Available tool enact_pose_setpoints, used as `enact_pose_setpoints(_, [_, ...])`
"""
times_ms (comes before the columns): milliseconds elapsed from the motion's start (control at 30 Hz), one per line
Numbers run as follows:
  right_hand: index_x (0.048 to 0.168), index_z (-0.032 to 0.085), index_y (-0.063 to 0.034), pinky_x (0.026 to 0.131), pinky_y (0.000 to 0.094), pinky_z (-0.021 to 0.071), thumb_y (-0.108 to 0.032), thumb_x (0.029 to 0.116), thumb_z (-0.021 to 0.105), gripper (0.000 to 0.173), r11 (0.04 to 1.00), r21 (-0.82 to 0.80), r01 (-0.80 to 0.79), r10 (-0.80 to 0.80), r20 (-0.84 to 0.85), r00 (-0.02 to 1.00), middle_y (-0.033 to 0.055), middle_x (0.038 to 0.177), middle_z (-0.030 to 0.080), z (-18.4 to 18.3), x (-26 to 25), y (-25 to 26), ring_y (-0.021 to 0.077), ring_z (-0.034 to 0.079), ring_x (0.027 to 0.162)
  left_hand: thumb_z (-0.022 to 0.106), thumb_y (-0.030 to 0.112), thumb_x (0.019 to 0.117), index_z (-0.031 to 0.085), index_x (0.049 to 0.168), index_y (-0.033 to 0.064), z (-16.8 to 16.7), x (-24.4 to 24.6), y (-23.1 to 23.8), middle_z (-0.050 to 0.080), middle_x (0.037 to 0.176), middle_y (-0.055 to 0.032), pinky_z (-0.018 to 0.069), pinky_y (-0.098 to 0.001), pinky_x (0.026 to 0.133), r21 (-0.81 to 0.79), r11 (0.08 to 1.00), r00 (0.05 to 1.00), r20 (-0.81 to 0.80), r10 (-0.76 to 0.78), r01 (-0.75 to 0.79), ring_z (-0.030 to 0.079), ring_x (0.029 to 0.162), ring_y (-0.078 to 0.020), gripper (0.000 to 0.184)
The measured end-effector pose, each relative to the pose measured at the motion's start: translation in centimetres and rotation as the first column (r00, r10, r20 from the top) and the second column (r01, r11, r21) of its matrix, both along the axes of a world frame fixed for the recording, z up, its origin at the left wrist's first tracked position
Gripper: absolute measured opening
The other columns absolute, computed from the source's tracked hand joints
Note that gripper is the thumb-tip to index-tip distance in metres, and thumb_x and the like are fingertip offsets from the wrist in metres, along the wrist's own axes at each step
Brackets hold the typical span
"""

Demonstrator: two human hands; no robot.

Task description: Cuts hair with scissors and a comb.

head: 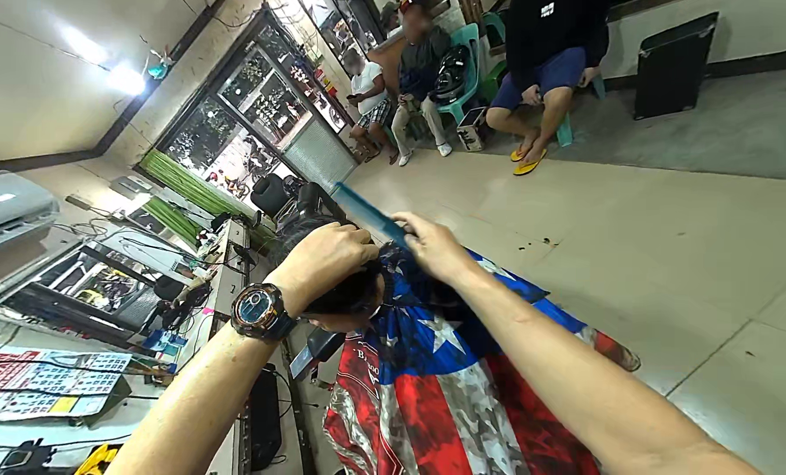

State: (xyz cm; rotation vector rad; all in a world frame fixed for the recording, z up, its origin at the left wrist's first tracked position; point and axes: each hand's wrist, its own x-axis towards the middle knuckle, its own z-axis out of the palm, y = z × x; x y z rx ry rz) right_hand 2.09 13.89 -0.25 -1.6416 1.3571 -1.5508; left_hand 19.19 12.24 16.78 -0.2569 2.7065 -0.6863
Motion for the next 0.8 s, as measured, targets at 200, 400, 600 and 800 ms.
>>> enact_pose_setpoints(200, [0.139, 0.064, -0.0163, 0.100, 0.0458, 0.0533, 0.004, 0.0985, 0.051, 0.047, 0.971, -0.238, -0.020, 0.026, 0.021, 0.999, 0.0103, 0.122, 0.070, -2.0, 3.2, 2.6, 0.0245, 0.067, 0.112, 0.065, 0.012, 0.0987, 0.070, 0.092, 0.0067, 0.8, -0.8, 0.7, 0.063, 0.085, -0.0089, 0.0560, -0.0400, 0.071, 0.065, 0.996, 0.997, -0.046, -0.065, 0.068, 0.066, 0.082, -0.0253, 0.010])
enact_pose_setpoints(400, [0.145, 0.057, -0.0121, 0.107, 0.0331, 0.0481, -0.004, 0.1035, 0.049, 0.043, 0.885, 0.074, -0.459, 0.410, 0.344, 0.845, 0.0062, 0.139, 0.063, -0.9, 3.5, 7.0, 0.0114, 0.060, 0.124, 0.073, 0.021, 0.0929, 0.072, 0.089, 0.0082, 1.0, -3.5, -0.2, 0.068, 0.087, -0.0102, 0.0559, -0.0499, 0.073, 0.149, 0.982, 0.994, 0.019, 0.111, -0.113, 0.069, 0.084, -0.0286, 0.014])
enact_pose_setpoints(600, [0.142, 0.059, -0.0140, 0.085, 0.0248, 0.0532, -0.001, 0.1016, 0.051, 0.043, 0.702, 0.062, -0.710, 0.531, 0.619, 0.579, 0.0040, 0.117, 0.067, -0.5, 2.2, 6.9, 0.0091, 0.064, 0.096, 0.084, 0.034, 0.0817, 0.049, 0.144, 0.0058, 6.3, -1.0, 0.9, 0.062, 0.136, -0.0108, 0.0486, -0.0452, 0.108, 0.452, 0.876, 0.802, -0.452, 0.390, -0.171, 0.058, 0.127, -0.0223, 0.077])
enact_pose_setpoints(800, [0.142, 0.058, -0.0108, 0.085, 0.0249, 0.0539, 0.002, 0.1016, 0.050, 0.043, 0.727, 0.008, -0.687, 0.532, 0.625, 0.571, 0.0053, 0.114, 0.067, -0.4, 1.0, 7.0, 0.0093, 0.064, 0.095, 0.100, 0.046, 0.0472, 0.035, 0.157, 0.0095, 5.8, 6.3, 0.3, 0.048, 0.151, -0.0190, 0.0363, -0.0634, 0.114, 0.425, 0.768, 0.694, -0.353, 0.628, -0.479, 0.046, 0.139, -0.0388, 0.133])
